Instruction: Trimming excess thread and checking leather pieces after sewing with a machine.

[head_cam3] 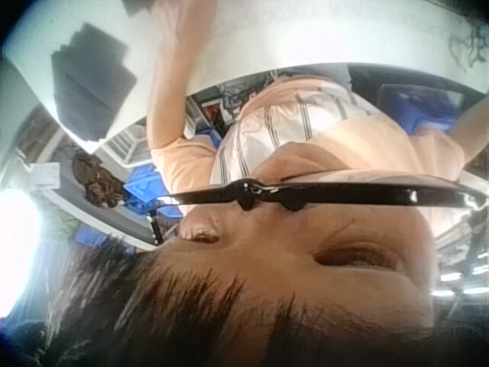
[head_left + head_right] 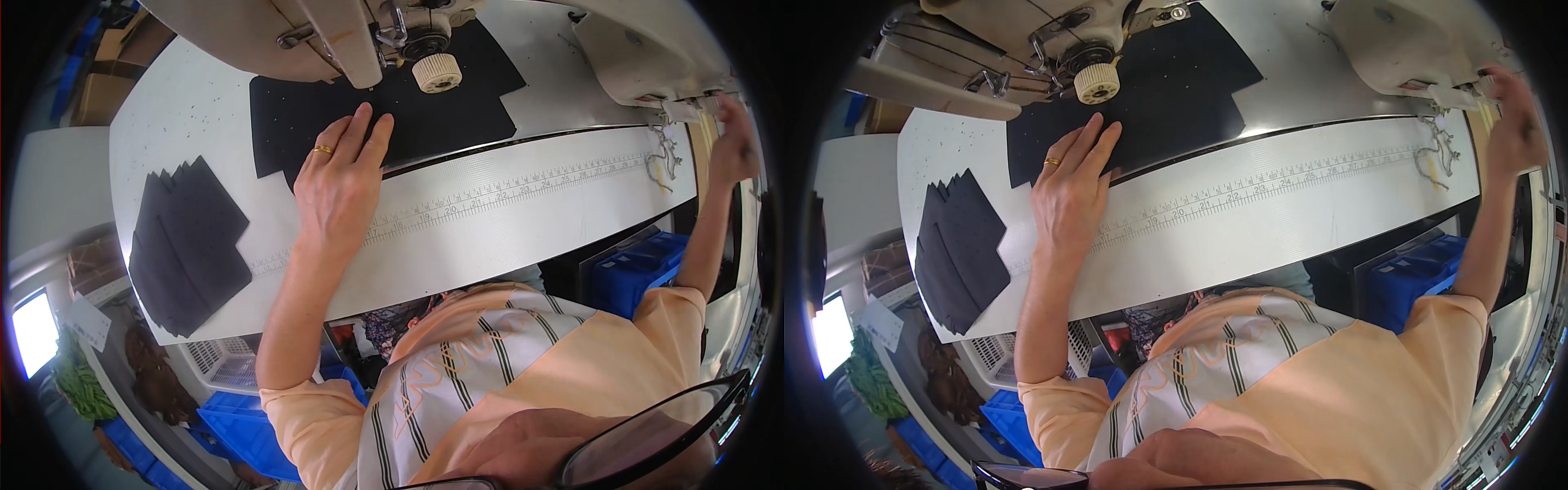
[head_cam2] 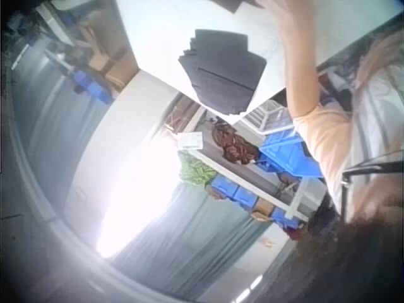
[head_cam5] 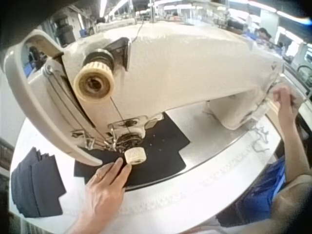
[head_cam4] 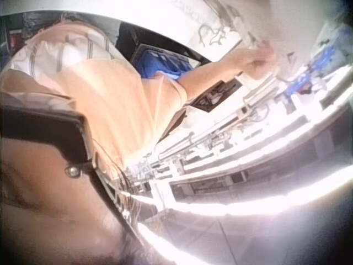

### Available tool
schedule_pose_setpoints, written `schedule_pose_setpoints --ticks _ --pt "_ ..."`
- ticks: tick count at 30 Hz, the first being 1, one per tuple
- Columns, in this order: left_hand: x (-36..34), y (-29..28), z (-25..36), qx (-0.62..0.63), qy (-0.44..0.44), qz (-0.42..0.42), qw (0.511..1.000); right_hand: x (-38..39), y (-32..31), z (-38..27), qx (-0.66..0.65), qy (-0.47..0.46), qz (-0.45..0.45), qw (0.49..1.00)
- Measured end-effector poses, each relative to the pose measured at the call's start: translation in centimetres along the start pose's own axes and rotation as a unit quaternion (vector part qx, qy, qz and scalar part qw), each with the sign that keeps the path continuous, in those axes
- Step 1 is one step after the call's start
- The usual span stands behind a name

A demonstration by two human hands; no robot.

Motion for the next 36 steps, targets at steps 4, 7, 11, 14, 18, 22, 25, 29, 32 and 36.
schedule_pose_setpoints --ticks 4,7,11,14,18,22,25,29,32,36 --pt "-0.1 0.5 0.1 -0.007 0.032 0.038 0.999 7.5 9.6 -4.1 0.060 0.049 -0.328 0.942" --pt "-0.4 0.6 0.2 0.000 0.035 0.045 0.998 9.4 11.3 -2.2 0.050 0.110 -0.299 0.947" --pt "-0.5 0.8 -0.2 0.004 0.027 0.044 0.999 9.4 11.3 -2.1 0.049 0.152 -0.296 0.942" --pt "-0.6 0.9 -0.2 0.009 0.017 0.037 0.999 9.4 11.3 -2.2 0.065 0.163 -0.303 0.937" --pt "-0.6 1.2 -0.5 0.004 0.018 0.040 0.999 9.3 11.3 -1.9 0.058 0.163 -0.299 0.939" --pt "-0.6 1.1 -0.6 0.008 0.007 0.034 0.999 9.4 11.3 -1.8 0.056 0.170 -0.297 0.938" --pt "-0.8 1.0 -0.5 0.010 0.005 0.025 1.000 9.5 11.1 -2.0 0.048 0.175 -0.291 0.939" --pt "-0.8 1.0 -0.5 0.018 -0.008 0.011 1.000 9.5 11.1 -2.3 0.063 0.154 -0.285 0.944" --pt "-0.7 1.1 -0.4 0.049 -0.037 0.005 0.998 9.4 10.9 -2.4 0.073 0.166 -0.283 0.942" --pt "-0.3 1.1 -0.9 0.042 0.013 0.036 0.998 9.3 11.1 -2.2 0.073 0.155 -0.284 0.943"
Point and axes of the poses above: each hand's wrist, its own x-axis away from the middle knuckle, its own y-axis out of the palm, z = x × y, the point moved 1 cm from there along -x, towards the middle knuckle, and after that the axes turned 11 degrees about z, right-handed, at the moved point
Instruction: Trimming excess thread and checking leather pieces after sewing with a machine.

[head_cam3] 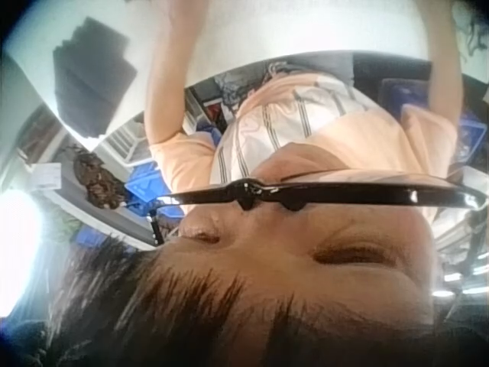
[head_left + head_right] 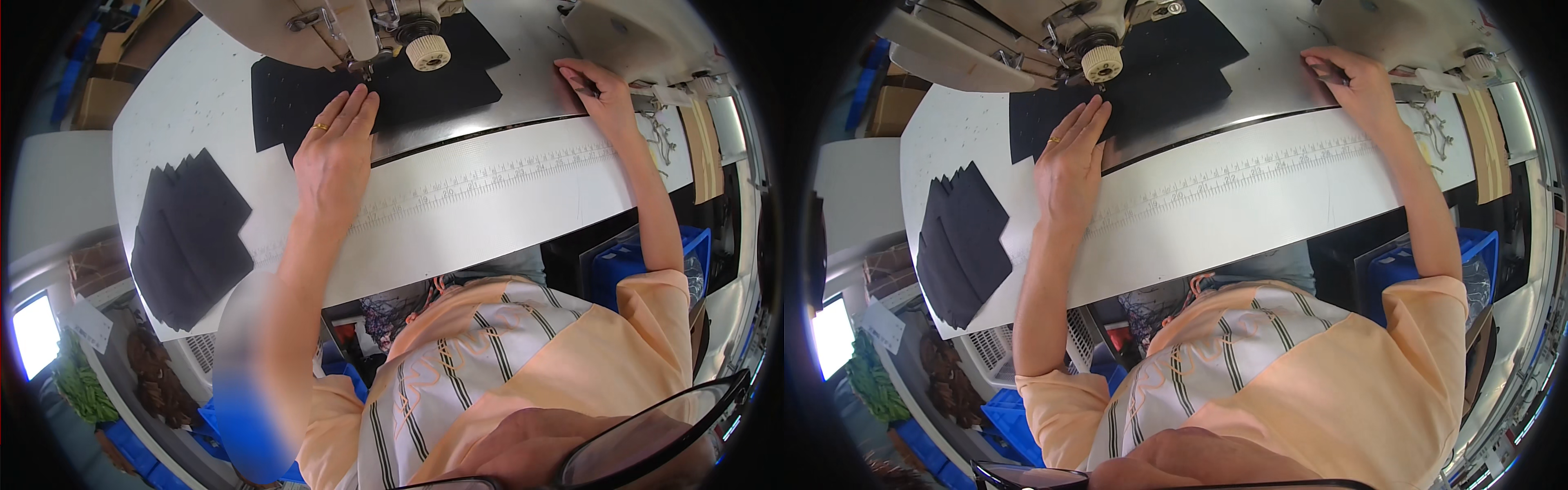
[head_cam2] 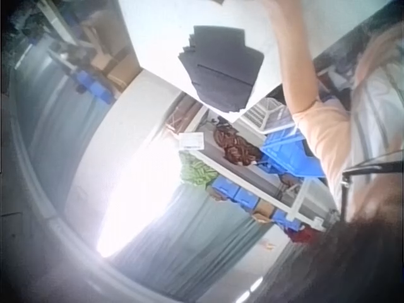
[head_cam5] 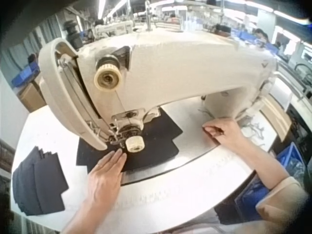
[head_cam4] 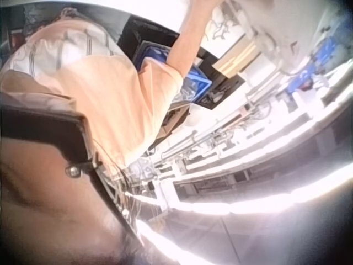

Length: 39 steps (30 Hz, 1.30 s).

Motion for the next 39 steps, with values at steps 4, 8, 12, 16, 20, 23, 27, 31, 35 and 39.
schedule_pose_setpoints --ticks 4,8,12,16,20,23,27,31,35,39 --pt "2.4 -3.8 2.6 -0.021 0.057 -0.078 0.995 -0.1 0.2 0.4 -0.023 0.022 -0.010 0.999" --pt "7.6 -9.4 8.3 -0.047 0.035 -0.141 0.988 0.0 0.4 1.0 -0.025 0.020 -0.017 0.999" --pt "10.7 -12.1 10.2 -0.035 0.002 -0.148 0.988 0.3 0.1 0.9 0.012 0.016 -0.006 1.000" --pt "10.3 -12.8 7.3 0.228 -0.326 -0.087 0.913 0.5 -0.4 1.4 0.001 0.002 0.021 1.000" --pt "6.0 -10.2 5.9 0.183 -0.352 -0.124 0.909 2.2 -0.3 -3.8 0.019 0.017 -0.027 0.999" --pt "4.8 -8.2 5.2 0.148 -0.267 -0.193 0.933 4.0 0.2 -10.4 -0.072 -0.062 -0.065 0.993" --pt "5.4 -8.0 5.0 0.213 -0.308 -0.193 0.907 7.0 2.0 -14.1 -0.134 -0.014 -0.140 0.981" --pt "6.0 -8.1 4.8 0.309 -0.436 -0.135 0.834 7.6 4.1 -16.8 -0.151 -0.065 -0.175 0.971" --pt "6.3 -7.8 5.1 0.351 -0.434 -0.092 0.825 7.2 5.9 -18.0 -0.123 -0.144 -0.175 0.966" --pt "6.3 -7.9 5.0 0.350 -0.444 -0.088 0.820 7.1 6.4 -18.3 -0.108 -0.185 -0.162 0.963"
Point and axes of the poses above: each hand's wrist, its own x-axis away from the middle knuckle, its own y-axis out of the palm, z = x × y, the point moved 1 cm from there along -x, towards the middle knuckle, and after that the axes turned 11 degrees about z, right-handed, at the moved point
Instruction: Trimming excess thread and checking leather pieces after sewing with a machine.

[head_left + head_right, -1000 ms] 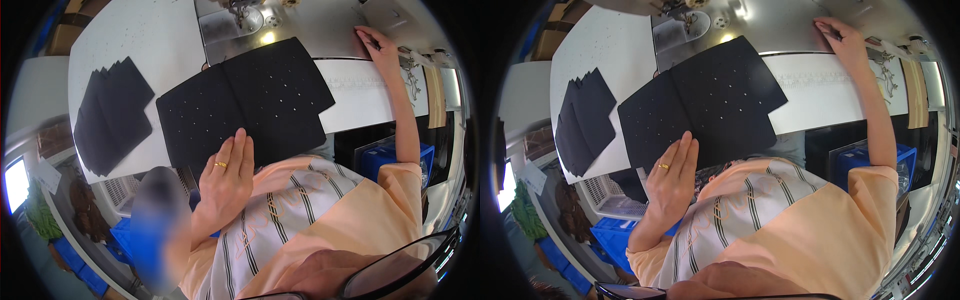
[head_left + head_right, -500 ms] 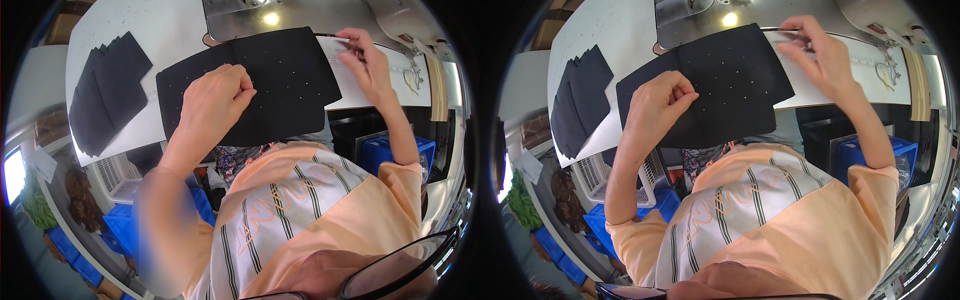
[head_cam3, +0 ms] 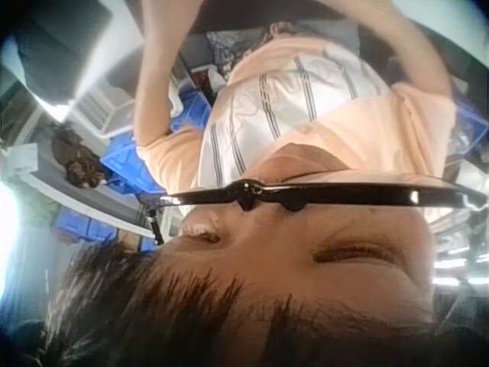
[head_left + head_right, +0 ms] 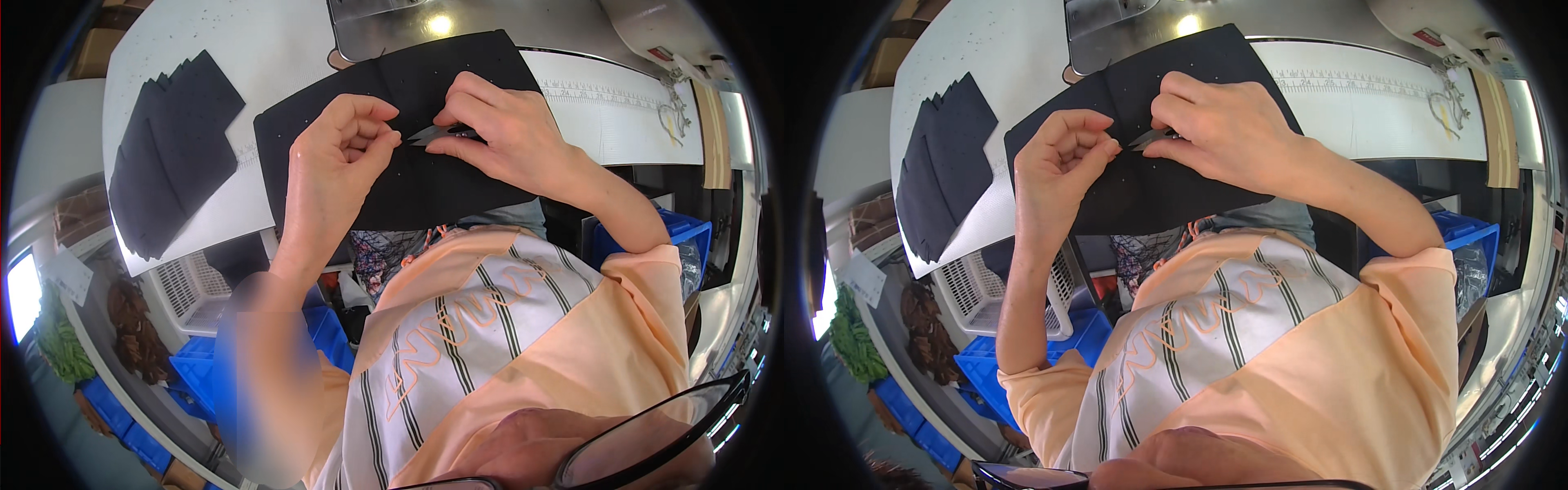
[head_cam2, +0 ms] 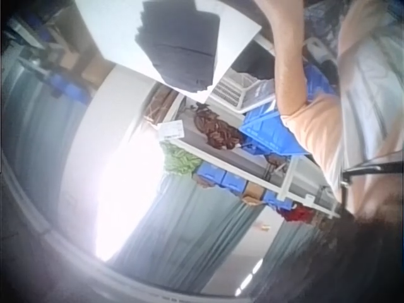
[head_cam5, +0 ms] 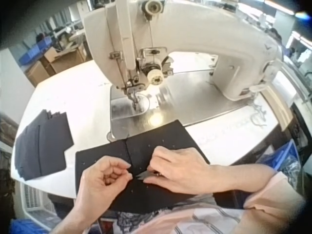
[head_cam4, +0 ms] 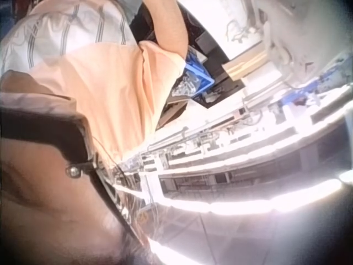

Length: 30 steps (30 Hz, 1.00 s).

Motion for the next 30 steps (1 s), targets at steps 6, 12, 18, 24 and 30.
schedule_pose_setpoints --ticks 6,12,18,24,30 --pt "-0.1 -0.6 0.5 -0.078 0.079 -0.050 0.993 -0.2 0.1 -0.1 0.009 -0.015 0.004 1.000" --pt "-0.5 -1.0 0.4 -0.191 0.242 -0.089 0.947 -0.2 0.3 0.0 0.012 -0.033 0.003 0.999" --pt "-0.4 -0.6 -0.3 -0.253 0.353 -0.029 0.900 -0.3 0.2 0.0 0.023 -0.043 -0.008 0.999" --pt "-0.6 -0.5 -0.1 -0.264 0.387 -0.015 0.884 -0.4 0.4 0.0 0.025 -0.050 -0.002 0.998" --pt "-0.5 0.0 0.0 -0.256 0.361 -0.027 0.896 -0.4 0.5 0.0 0.042 -0.058 0.005 0.997"
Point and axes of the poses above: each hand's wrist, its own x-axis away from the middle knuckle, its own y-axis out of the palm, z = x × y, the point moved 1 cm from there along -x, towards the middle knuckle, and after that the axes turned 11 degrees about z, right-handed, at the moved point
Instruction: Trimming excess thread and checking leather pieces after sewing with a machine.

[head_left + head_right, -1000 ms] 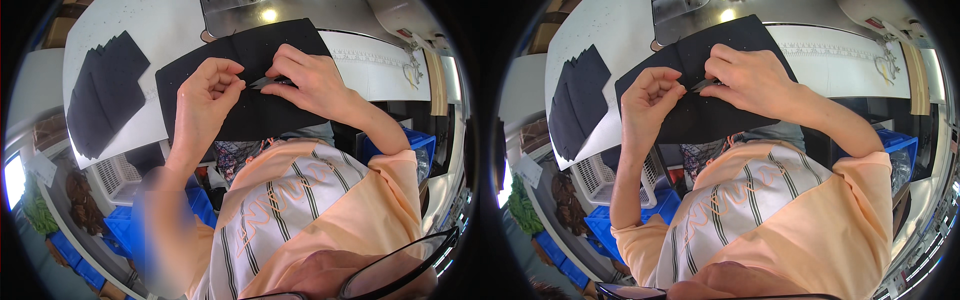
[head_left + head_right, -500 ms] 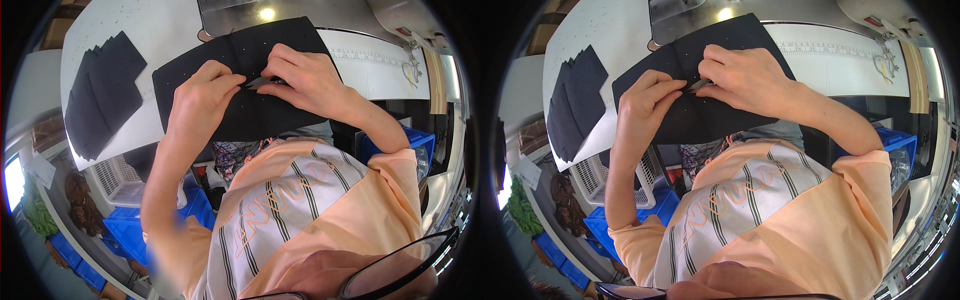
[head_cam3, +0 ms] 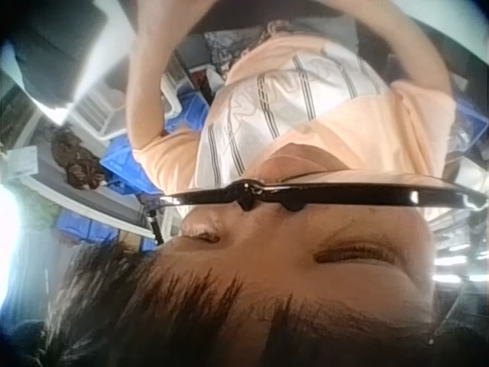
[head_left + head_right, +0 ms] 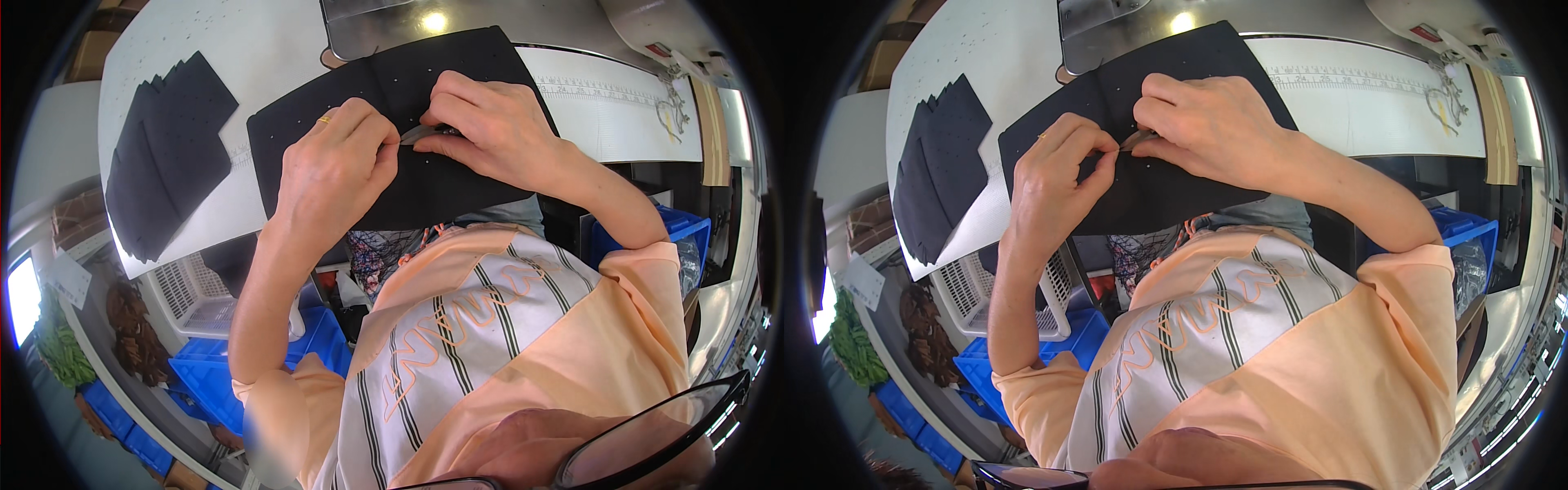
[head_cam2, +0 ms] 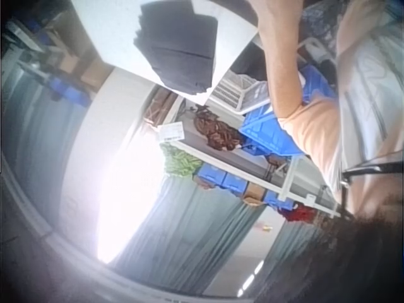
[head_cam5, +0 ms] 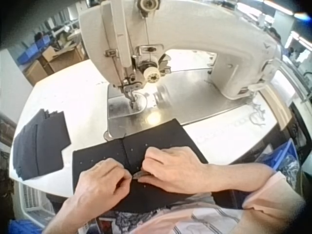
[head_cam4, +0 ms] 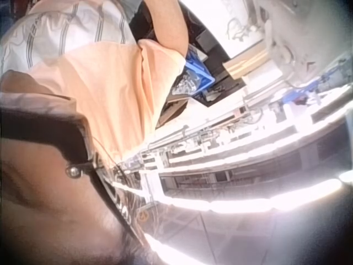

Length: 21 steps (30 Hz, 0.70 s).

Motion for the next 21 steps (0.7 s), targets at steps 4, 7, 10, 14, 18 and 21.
schedule_pose_setpoints --ticks 4,7,10,14,18,21 --pt "0.2 0.1 -0.1 -0.014 0.022 0.016 1.000 -0.2 0.1 0.0 -0.002 -0.007 0.001 1.000" --pt "0.7 -0.4 -0.3 0.099 -0.073 0.039 0.992 -0.3 0.3 -0.1 -0.004 -0.011 -0.003 1.000" --pt "2.5 -3.6 -0.3 0.165 -0.217 0.081 0.959 0.0 -0.5 0.5 0.008 0.029 -0.001 1.000" --pt "9.8 -8.9 0.4 -0.123 -0.290 0.026 0.949 1.6 -2.4 2.3 0.003 0.095 0.023 0.995" --pt "10.6 -6.0 2.8 -0.249 -0.189 0.147 0.938 2.1 -2.1 1.3 -0.035 0.102 0.007 0.994" --pt "9.6 -2.9 5.1 -0.116 -0.142 0.100 0.978 1.8 -1.9 0.4 -0.047 0.057 -0.006 0.997"
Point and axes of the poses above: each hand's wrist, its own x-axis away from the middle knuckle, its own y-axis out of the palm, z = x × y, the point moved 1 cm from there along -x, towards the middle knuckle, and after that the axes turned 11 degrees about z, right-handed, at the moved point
